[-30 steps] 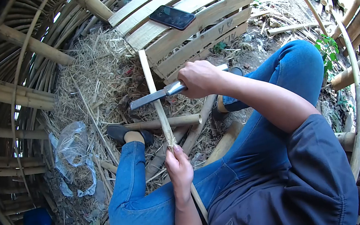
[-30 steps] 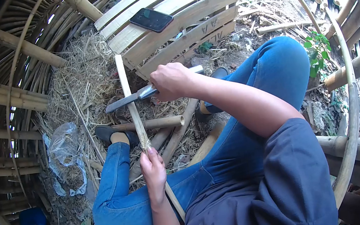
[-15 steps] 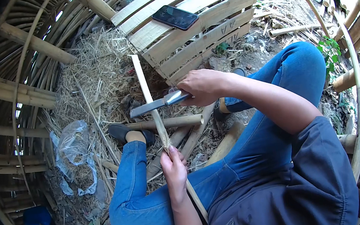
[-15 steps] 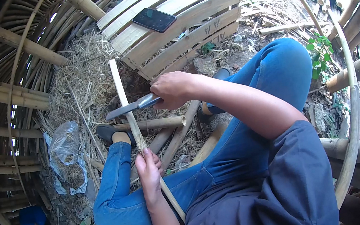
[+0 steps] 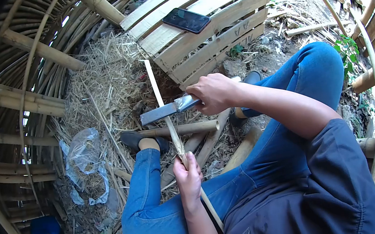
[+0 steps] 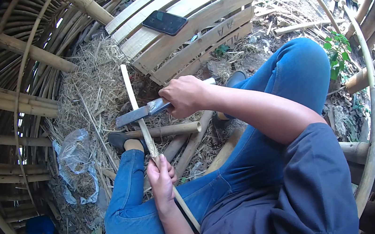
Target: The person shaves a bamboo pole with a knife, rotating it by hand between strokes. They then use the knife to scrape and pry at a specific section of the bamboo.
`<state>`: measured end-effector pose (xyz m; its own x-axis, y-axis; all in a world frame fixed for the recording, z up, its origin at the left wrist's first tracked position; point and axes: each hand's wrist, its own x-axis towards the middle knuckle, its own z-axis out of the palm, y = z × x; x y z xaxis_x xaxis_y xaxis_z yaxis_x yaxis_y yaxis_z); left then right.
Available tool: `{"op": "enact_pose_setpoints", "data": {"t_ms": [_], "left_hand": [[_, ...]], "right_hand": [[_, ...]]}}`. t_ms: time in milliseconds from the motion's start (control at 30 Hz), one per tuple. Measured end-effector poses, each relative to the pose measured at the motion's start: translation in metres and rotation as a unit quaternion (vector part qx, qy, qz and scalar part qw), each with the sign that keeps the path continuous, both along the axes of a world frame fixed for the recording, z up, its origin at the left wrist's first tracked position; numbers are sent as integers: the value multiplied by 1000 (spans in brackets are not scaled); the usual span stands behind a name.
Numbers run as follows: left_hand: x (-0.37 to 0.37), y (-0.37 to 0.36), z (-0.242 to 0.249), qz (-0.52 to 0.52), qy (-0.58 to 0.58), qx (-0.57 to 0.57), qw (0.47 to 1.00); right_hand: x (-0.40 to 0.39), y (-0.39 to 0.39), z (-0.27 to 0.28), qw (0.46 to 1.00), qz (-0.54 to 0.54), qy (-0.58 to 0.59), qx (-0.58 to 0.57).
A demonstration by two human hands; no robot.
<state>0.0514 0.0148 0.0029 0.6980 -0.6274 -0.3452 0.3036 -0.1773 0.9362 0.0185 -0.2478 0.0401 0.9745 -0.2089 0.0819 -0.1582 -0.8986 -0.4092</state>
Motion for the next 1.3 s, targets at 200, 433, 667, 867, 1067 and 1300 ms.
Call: {"op": "enact_pose_setpoints", "data": {"t_ms": [200,433,667,867,1067,1300], "left_hand": [[4,4,-6,17,1,-1,1000],[3,5,-1,-8,10,15,1000],[-1,5,-24,-12,-276,109,955],[-3,2,-22,-28,-357,156,921],[9,2,-23,-8,-72,81,994],[6,2,-22,1,-61,92,994]], "right_hand": [[0,-1,0,998,18,-40,50],[2,-4,-2,998,34,-46,22],[8,-5,-13,998,-19,-62,-25],[13,-5,-18,998,-48,-44,-19],[12,-6,-17,998,-49,-27,-21],[10,-5,-12,998,-52,-20,-3]]}}
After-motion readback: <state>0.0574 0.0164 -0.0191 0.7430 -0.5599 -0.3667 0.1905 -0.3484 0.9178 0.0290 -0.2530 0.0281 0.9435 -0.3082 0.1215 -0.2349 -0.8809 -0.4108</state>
